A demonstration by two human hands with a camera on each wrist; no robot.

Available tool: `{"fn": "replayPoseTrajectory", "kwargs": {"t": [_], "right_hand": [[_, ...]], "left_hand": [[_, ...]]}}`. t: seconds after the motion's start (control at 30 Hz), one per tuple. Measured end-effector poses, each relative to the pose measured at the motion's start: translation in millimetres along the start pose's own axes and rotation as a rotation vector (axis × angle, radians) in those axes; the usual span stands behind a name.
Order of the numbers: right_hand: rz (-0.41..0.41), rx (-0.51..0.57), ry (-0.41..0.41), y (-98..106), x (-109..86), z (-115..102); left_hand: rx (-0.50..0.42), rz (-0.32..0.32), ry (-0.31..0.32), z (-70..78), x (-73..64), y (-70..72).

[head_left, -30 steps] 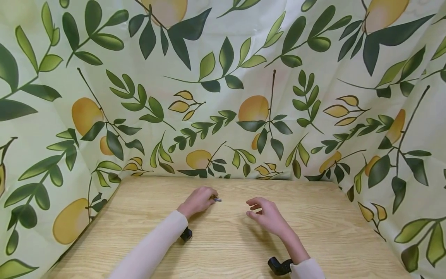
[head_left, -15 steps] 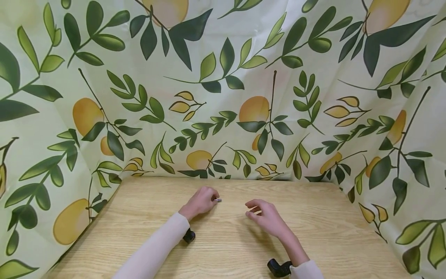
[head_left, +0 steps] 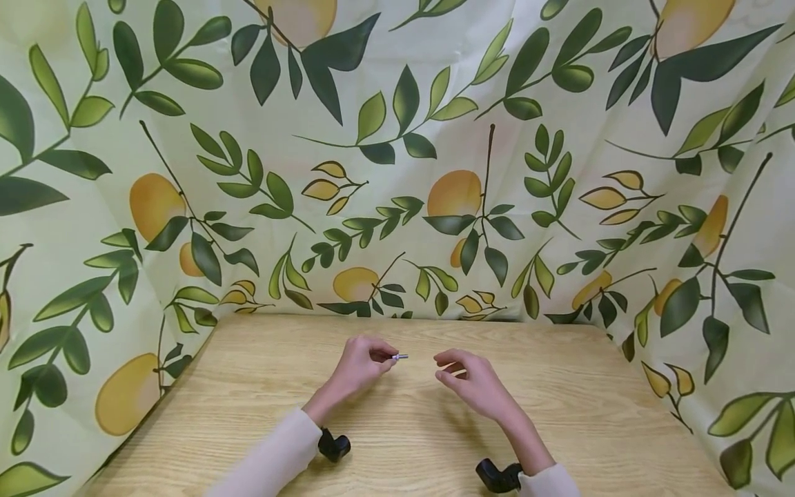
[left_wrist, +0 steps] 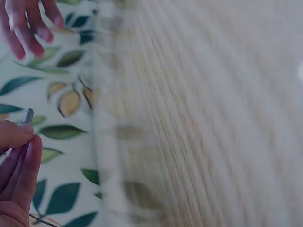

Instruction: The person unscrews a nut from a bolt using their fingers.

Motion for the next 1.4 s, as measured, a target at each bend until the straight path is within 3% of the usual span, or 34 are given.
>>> {"fn": "replayPoseTrajectory", "kwargs": {"t": [0.17, 0.43, 0.67, 0.87, 1.1, 1.4], "right_hand": [[-0.022, 0.047, 0.027, 1.4, 2.4, -9.6], [-0.132, 0.211, 0.072, -4.6, 1.0, -22.1], [-0.237, 0.348, 0.067, -9.6, 3.7, -22.3], [-0.254, 0.39, 0.088, -12.8, 5.3, -22.6], [-0.227, 0.381, 0.073, -13.7, 2.1, -20.0], [-0.2, 0.352, 0.063, -11.7, -1.4, -23.5]], "left_hand": [[-0.129, 0.031, 0.005, 18.5, -14.4, -2.0], [-0.273, 0.051, -0.114, 34.5, -32.4, -6.5], [-0.332, 0.092, -0.18, 37.5, -35.8, -11.2], [-0.301, 0.107, -0.222, 41.4, -36.0, -10.9], [-0.158, 0.103, -0.335, 43.5, -36.1, -13.5], [-0.054, 0.05, -0.377, 45.3, -35.7, -11.6]]}}
Point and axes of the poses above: each hand's wrist, its own x-axis towards the middle knuckle, its own y-axis out of the back of the hand, z = x × y, the point moved 1 cm from there along x, towards the middle knuckle, and after that the axes turned 4 degrees about -z, right-handed, at the moved point
